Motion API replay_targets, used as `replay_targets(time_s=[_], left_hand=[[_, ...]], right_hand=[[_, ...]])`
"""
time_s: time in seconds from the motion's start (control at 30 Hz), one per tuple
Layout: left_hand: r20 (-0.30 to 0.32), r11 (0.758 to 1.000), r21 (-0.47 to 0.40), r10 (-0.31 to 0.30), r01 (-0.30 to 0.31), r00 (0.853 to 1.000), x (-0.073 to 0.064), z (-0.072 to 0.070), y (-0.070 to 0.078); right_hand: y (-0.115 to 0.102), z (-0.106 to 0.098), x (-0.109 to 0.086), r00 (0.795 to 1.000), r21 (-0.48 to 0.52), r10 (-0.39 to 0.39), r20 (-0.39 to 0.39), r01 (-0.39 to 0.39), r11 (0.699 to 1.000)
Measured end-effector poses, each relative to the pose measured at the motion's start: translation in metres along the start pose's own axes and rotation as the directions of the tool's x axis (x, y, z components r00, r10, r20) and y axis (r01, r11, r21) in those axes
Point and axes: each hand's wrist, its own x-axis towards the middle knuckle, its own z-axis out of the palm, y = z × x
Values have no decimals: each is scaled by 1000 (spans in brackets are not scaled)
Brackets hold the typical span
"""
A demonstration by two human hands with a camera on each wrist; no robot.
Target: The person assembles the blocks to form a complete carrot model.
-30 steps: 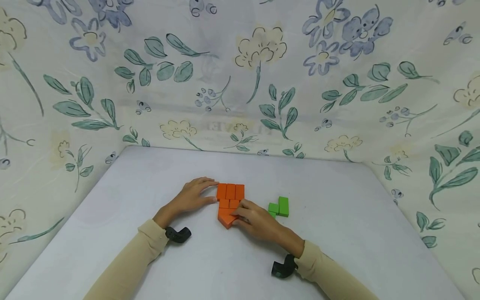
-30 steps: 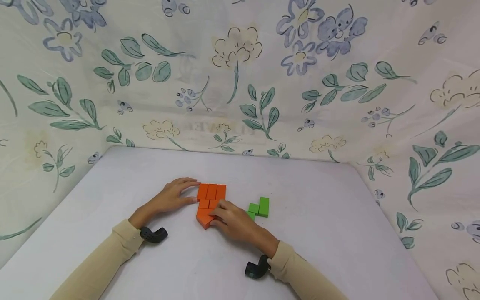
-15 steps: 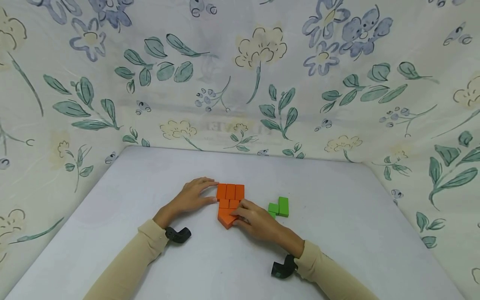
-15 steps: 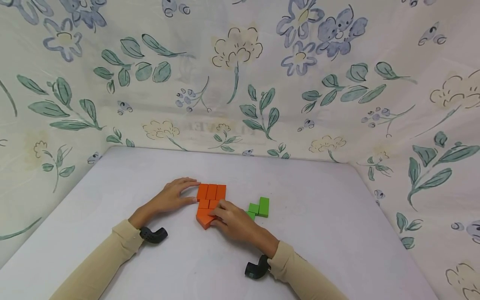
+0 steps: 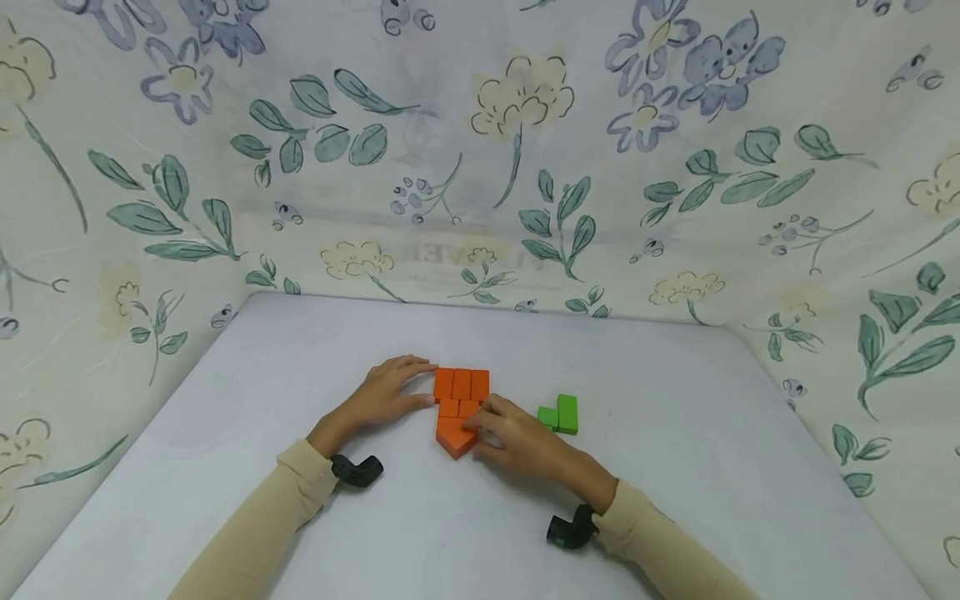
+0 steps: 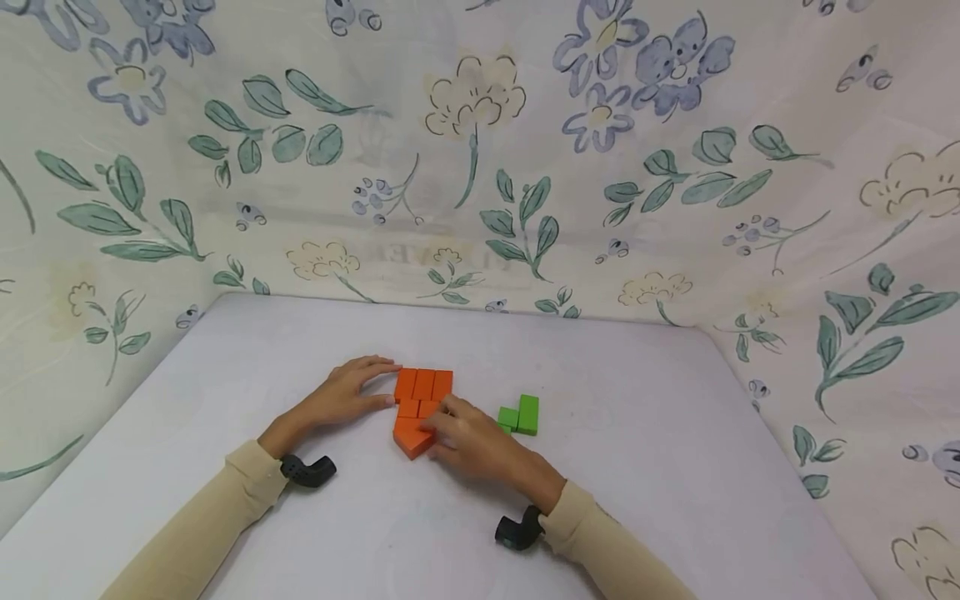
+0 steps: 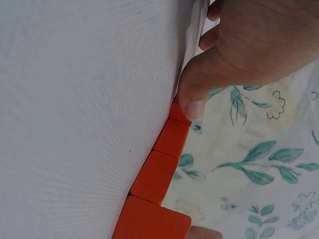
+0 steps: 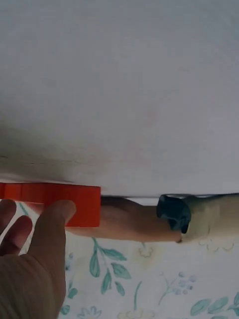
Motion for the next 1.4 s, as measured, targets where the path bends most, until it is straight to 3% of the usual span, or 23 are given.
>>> replay_targets(time_s=[0.17, 0.4, 0.57, 0.7, 0.9, 1.07, 1.4], left_hand=[[-6, 1000, 10, -6, 7, 1000, 0, 0, -2], [8, 1000, -8, -20, 20, 1000, 1, 3, -4], [5, 1000, 4, -14, 14, 1000, 2, 4, -3], [-4, 1000, 2, -12, 12, 1000, 2, 4, -1], [-2, 1000, 4, -2, 2, 1000, 2, 3, -3], [-9, 1000, 4, 10, -10, 1000, 3, 0, -3], [1, 1000, -3, -14, 14, 1000, 2, 2, -2]], right_hand=[[5, -18, -3, 1000, 10, 8, 21, -8, 1000], [27, -55, -17, 993, 42, 113, 43, -115, 993], [52, -71, -32, 975, 63, 168, 145, -178, 982], [63, -73, -38, 961, 66, 147, 233, -167, 984], [68, -71, -40, 957, 44, 142, 255, -158, 986], [68, -69, -37, 958, -11, 156, 240, -158, 987], [70, -57, -37, 978, -103, 162, 130, -149, 983]])
